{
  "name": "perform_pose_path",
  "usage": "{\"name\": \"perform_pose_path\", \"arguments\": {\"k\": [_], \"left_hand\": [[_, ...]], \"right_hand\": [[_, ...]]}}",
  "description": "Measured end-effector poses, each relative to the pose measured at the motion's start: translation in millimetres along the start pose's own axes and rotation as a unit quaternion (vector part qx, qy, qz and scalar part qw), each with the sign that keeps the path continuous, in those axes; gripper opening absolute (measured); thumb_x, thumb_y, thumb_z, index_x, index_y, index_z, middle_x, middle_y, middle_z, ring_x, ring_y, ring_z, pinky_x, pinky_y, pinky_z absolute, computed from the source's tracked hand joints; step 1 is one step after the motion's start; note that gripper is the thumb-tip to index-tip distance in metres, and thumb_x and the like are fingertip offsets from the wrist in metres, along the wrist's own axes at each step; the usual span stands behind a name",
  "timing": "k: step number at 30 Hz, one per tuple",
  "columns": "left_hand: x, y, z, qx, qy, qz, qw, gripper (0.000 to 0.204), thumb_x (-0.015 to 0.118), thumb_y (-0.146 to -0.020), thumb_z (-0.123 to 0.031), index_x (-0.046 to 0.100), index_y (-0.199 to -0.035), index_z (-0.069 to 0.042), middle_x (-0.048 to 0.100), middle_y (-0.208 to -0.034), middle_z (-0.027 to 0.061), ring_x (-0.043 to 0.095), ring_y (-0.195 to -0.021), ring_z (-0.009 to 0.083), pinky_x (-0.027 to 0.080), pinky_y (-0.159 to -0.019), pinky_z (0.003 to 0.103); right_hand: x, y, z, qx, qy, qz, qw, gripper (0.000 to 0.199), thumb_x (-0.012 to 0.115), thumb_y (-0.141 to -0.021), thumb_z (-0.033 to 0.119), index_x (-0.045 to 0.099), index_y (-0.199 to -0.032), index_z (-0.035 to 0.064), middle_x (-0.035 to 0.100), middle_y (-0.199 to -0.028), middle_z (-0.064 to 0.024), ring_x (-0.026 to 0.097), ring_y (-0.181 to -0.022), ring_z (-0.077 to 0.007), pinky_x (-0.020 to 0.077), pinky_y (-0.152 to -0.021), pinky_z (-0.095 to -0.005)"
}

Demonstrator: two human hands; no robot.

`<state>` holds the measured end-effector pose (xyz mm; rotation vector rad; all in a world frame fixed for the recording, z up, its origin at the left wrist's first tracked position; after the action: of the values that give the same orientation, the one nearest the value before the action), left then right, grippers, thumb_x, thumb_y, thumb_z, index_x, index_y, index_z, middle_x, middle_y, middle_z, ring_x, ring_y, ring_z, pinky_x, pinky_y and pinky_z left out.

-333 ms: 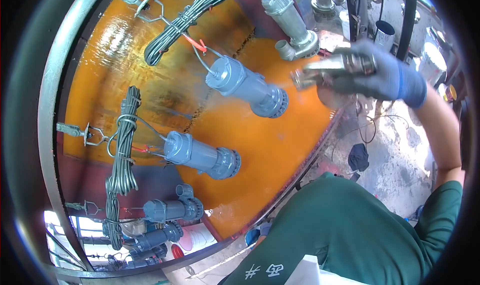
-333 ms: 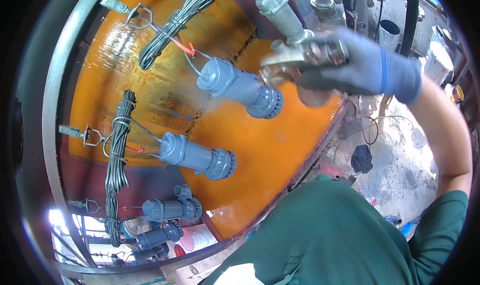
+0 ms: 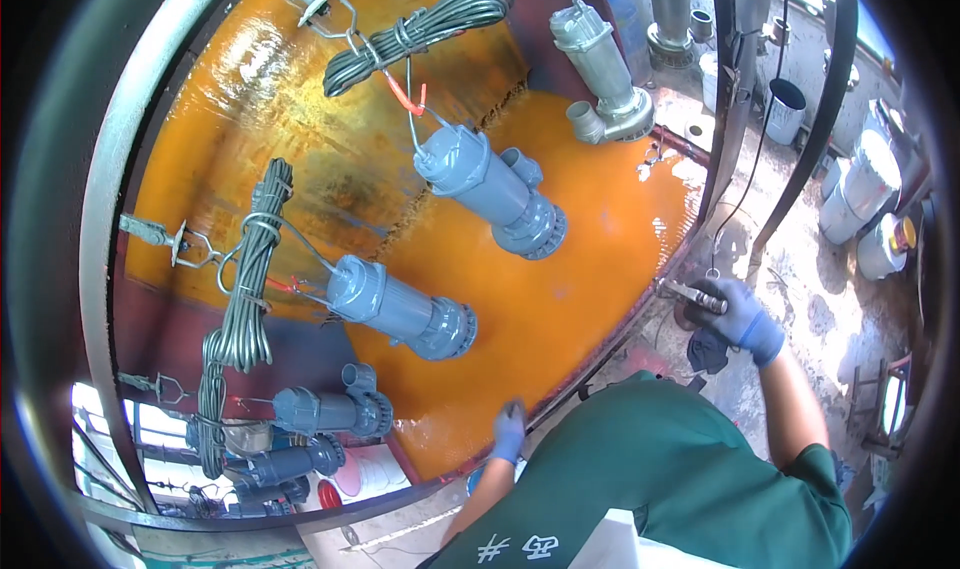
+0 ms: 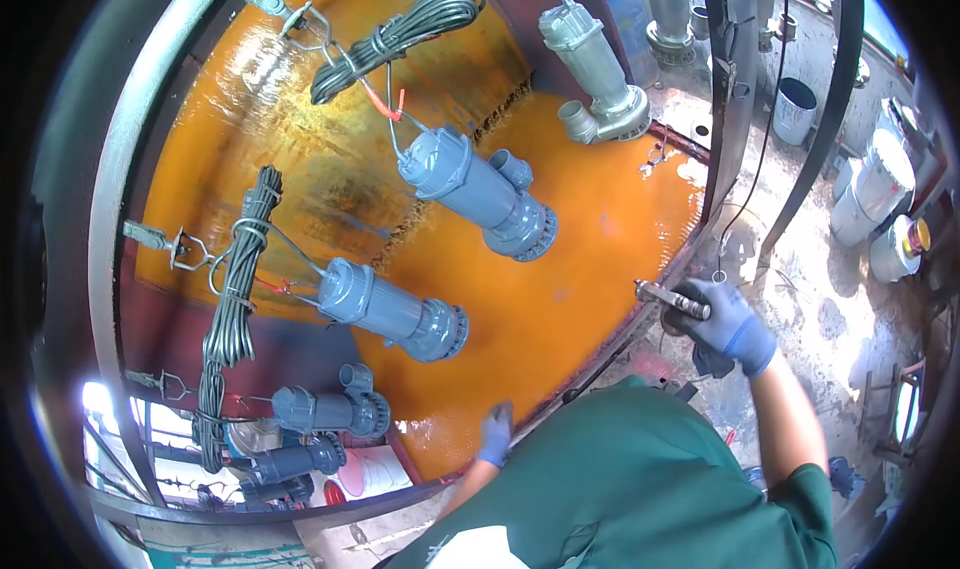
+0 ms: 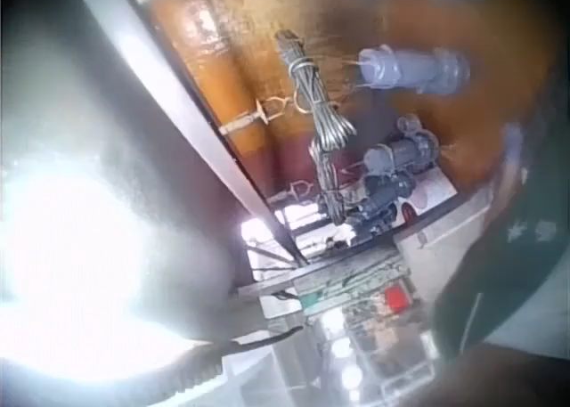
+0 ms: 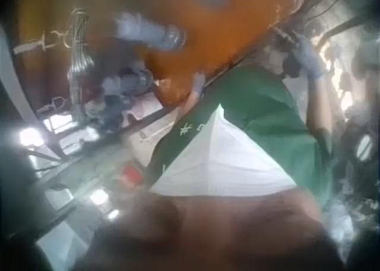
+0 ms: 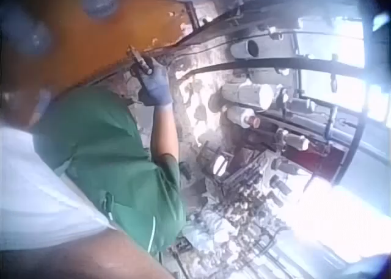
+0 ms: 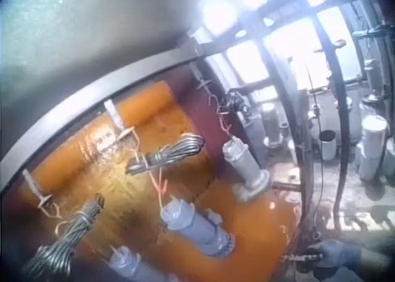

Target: The person is spray painting metal pump housings using a spray gun. They rotate the housings by hand to reach different sides and spray paint onto the exterior and into the openings of the items while they are suspended from hooks.

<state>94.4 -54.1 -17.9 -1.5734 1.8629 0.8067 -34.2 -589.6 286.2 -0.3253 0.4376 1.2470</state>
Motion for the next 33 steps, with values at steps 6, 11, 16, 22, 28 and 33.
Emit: {"name": "perform_pose_path", "arguments": {"k": [6,11,16,22,28,33], "left_hand": [[-78.0,-119.0,-204.6,0.15,0.247,-0.092,0.953,0.027,0.057,-0.102,-0.007,0.068,-0.123,0.006,0.073,-0.12,0.0175,0.069,-0.114,0.0273,0.051,-0.103,0.041],[-155.1,-139.4,-427.2,0.293,0.289,-0.077,0.908,0.036,0.059,-0.105,-0.013,0.061,-0.134,0.008,0.064,-0.134,0.0199,0.062,-0.124,0.0266,0.047,-0.111,0.04],[-203.2,-114.7,-585.9,0.434,0.264,-0.119,0.853,0.062,0.061,-0.101,-0.014,0.039,-0.156,0.006,0.048,-0.153,0.0245,0.052,-0.138,0.032,0.039,-0.118,0.043],[-223.5,-111.3,-676.3,0.592,0.028,-0.247,0.766,0.062,0.066,-0.099,-0.024,0.046,-0.153,-0.001,0.042,-0.157,0.0258,0.04,-0.145,0.0395,0.032,-0.12,0.05],[-210.4,-132.7,-684.7,0.581,0.149,-0.109,0.793,0.026,0.065,-0.098,-0.016,0.072,-0.119,-0.002,0.066,-0.128,0.0174,0.063,-0.117,0.0298,0.052,-0.102,0.04],[-222.2,-139.1,-659.9,0.57,0.136,-0.182,0.789,0.027,0.07,-0.096,-0.018,0.072,-0.119,-0.003,0.067,-0.126,0.0162,0.063,-0.119,0.0304,0.05,-0.104,0.04]], "right_hand": [[22.9,39.8,-73.6,0.113,-0.053,-0.048,0.991,0.021,0.073,-0.089,0.014,0.072,-0.106,0.0026,0.075,-0.084,-0.0131,0.074,-0.08,-0.0222,0.0564,-0.076,-0.0352],[13.8,64.1,-116.2,0.14,-0.065,-0.077,0.985,0.022,0.073,-0.086,0.013,0.072,-0.105,0.0023,0.075,-0.087,-0.0165,0.075,-0.084,-0.0314,0.0569,-0.079,-0.0396],[-0.1,73.0,-124.8,0.138,-0.063,-0.081,0.985,0.027,0.074,-0.085,0.015,0.072,-0.109,0.003,0.075,-0.09,-0.0181,0.074,-0.091,-0.035,0.0567,-0.083,-0.0412],[-14.1,66.7,-129.0,0.161,-0.111,-0.03,0.98,0.031,0.074,-0.089,0.017,0.072,-0.117,0.0041,0.074,-0.085,-0.0132,0.074,-0.08,-0.0228,0.0572,-0.076,-0.0378],[-112.7,-28.5,-1.0,-0.039,0.078,0.086,0.992,0.034,0.078,-0.09,0.022,0.069,-0.121,0.0099,0.073,-0.093,-0.0143,0.074,-0.091,-0.0302,0.0577,-0.083,-0.0419],[-151.0,-147.8,152.6,-0.182,0.196,0.023,0.963,0.037,0.073,-0.094,0.039,0.074,-0.111,0.0072,0.075,-0.077,-0.0109,0.071,-0.062,-0.0177,0.0564,-0.061,-0.0327]]}}
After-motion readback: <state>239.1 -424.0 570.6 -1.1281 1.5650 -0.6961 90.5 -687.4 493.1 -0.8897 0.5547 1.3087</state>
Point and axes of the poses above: each hand's wrist, its own y-axis away from the middle knuckle, its own x-axis out of the palm, z = x × y, the point moved 8 cm from there along -y, towards the middle knuckle
